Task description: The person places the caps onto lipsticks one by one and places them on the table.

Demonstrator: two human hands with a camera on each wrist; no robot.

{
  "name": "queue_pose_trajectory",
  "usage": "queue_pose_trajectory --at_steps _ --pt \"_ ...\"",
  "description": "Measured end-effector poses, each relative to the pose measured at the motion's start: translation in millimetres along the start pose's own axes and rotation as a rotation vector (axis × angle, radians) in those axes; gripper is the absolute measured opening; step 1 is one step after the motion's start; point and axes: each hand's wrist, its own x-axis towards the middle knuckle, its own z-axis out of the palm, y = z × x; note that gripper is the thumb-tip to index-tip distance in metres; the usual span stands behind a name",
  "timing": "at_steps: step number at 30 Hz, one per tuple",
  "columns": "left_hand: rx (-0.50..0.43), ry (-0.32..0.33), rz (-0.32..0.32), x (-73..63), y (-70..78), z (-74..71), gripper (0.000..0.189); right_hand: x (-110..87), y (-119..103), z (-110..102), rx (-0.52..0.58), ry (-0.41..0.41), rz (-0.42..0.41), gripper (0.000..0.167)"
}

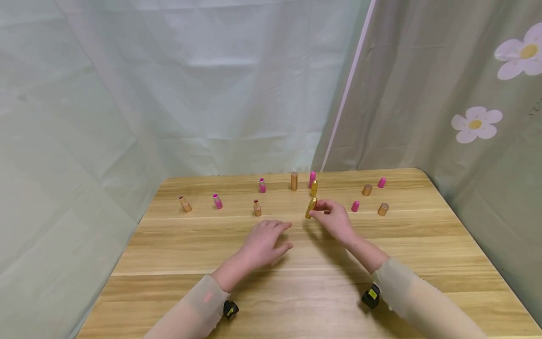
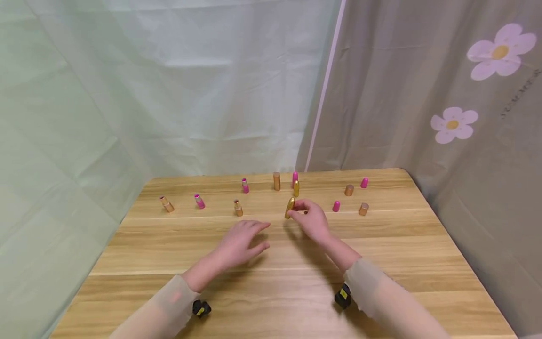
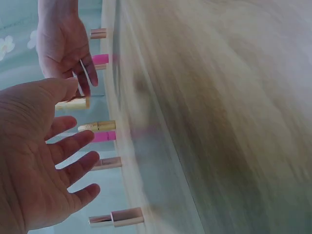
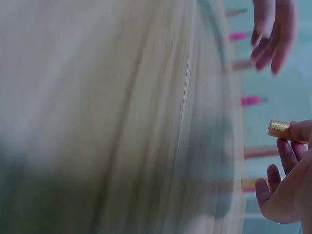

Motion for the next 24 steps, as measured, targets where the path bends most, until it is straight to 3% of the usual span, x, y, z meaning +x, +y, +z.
queue_pose_trajectory --at_steps 4,8,13,24 --pt "0.091 -0.012 0.052 -5.2 -1.2 1.7 0.061 13.0 11 -8 -0.163 0.025 -0.013 0.028" --pt "0.137 -0.025 0.098 -9.6 -2.8 3.8 0.064 22.2 17 -11 -0.252 0.022 -0.012 0.031" --pt "0.148 -0.033 0.128 -12.7 -4.1 5.1 0.065 30.6 18 -11 -0.29 0.013 -0.023 0.03" --pt "0.136 -0.055 0.127 -16.1 -4.1 6.4 0.063 43.9 27 -7 -0.35 0.023 0.004 0.029"
